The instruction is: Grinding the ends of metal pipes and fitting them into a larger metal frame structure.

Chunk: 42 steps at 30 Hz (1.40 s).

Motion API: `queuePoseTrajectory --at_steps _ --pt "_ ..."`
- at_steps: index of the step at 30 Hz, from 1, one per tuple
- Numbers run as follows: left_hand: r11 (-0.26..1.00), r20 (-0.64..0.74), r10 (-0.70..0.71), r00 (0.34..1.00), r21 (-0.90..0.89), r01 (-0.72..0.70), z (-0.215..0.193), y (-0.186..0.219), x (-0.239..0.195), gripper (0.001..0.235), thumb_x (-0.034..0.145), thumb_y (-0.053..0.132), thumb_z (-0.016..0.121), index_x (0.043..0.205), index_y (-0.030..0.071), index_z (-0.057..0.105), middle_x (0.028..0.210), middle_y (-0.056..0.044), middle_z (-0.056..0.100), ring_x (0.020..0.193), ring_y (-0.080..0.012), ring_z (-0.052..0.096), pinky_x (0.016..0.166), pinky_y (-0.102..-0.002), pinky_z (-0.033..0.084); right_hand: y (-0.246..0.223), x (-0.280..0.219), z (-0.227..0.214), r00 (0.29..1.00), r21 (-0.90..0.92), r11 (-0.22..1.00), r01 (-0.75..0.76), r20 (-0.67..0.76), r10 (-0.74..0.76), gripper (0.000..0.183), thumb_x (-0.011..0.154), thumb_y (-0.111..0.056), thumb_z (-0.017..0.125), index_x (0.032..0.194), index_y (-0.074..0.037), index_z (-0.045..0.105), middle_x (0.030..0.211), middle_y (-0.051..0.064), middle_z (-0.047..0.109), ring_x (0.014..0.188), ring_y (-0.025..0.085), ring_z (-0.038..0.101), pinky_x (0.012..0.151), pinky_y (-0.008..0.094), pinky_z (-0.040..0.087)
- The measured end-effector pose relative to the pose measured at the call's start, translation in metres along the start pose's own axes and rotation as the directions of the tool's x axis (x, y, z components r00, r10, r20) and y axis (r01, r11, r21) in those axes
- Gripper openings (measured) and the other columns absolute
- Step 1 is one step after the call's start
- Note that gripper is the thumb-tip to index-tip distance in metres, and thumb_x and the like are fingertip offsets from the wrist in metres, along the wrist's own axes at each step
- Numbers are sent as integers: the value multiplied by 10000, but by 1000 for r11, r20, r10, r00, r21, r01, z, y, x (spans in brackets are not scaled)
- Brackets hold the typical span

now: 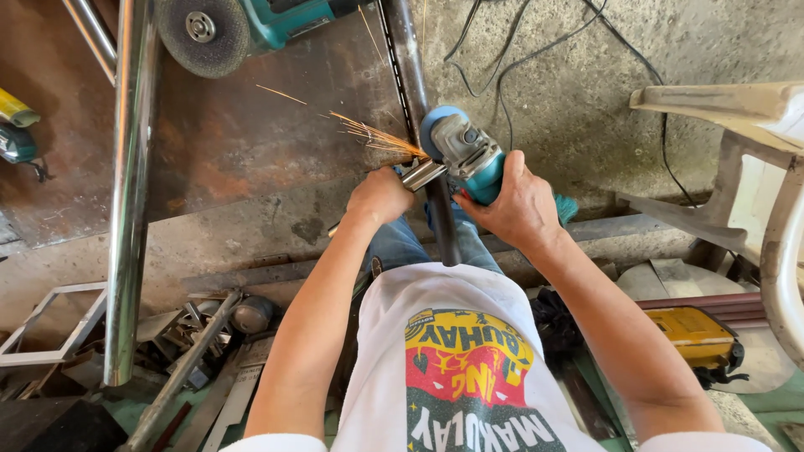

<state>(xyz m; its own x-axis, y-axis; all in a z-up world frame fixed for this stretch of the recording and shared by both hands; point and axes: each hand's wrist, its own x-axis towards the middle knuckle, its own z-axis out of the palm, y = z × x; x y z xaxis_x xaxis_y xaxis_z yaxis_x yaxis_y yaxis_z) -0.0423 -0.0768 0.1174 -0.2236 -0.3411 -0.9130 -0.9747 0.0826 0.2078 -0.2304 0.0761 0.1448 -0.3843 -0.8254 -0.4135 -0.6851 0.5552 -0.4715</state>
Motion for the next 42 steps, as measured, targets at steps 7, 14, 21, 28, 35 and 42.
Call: queuePoseTrajectory --at_steps 7,14,21,28,35,42 --pt "1000 -7 -4 1000 -31 4 1 2 -1 556 781 313 658 1138 -112 702 1142 -305 711 1123 -473 678 896 -561 572 9 1 5 999 -68 997 27 -41 -30 829 709 -699 808 1075 -66 417 866 213 672 740 469 714 680 563 581" --pt "999 -3 -7 1000 -32 7 -7 11 -13 538 801 260 627 1174 -123 691 1169 -315 702 1148 -488 663 929 -562 562 9 3 1 995 -78 994 75 -58 -80 772 759 -655 809 1070 -52 441 846 198 660 711 455 713 651 548 584" --pt "1000 -1 -10 1000 -13 10 -10 11 -16 528 799 270 624 1167 -102 695 1178 -295 707 1160 -474 663 936 -563 556 14 3 3 994 -118 989 85 -60 -92 796 765 -690 789 1082 -49 441 852 196 648 708 446 710 662 544 585" --pt "1000 -3 1 1000 -16 -1 -3 4 -4 591 800 337 640 1189 -106 686 1175 -301 703 1150 -483 664 929 -566 556 10 3 0 995 -97 992 85 -37 -89 766 787 -658 799 1075 -44 445 843 184 640 714 438 710 662 537 586" --pt "1000 -3 12 1000 -2 -12 -1 -1 0 543 807 309 628 1153 -104 697 1142 -284 719 1130 -472 678 915 -566 560 14 3 -3 998 -83 995 54 -29 -56 815 719 -678 823 1061 -54 426 857 200 665 736 451 716 690 546 578" --pt "999 -20 33 999 -23 -34 -2 -1 0 545 802 295 639 1163 -108 699 1122 -305 715 1108 -491 680 897 -567 567 16 7 -1 999 -121 992 39 -30 -43 825 741 -724 780 1073 -64 414 860 196 669 732 449 717 687 549 582"
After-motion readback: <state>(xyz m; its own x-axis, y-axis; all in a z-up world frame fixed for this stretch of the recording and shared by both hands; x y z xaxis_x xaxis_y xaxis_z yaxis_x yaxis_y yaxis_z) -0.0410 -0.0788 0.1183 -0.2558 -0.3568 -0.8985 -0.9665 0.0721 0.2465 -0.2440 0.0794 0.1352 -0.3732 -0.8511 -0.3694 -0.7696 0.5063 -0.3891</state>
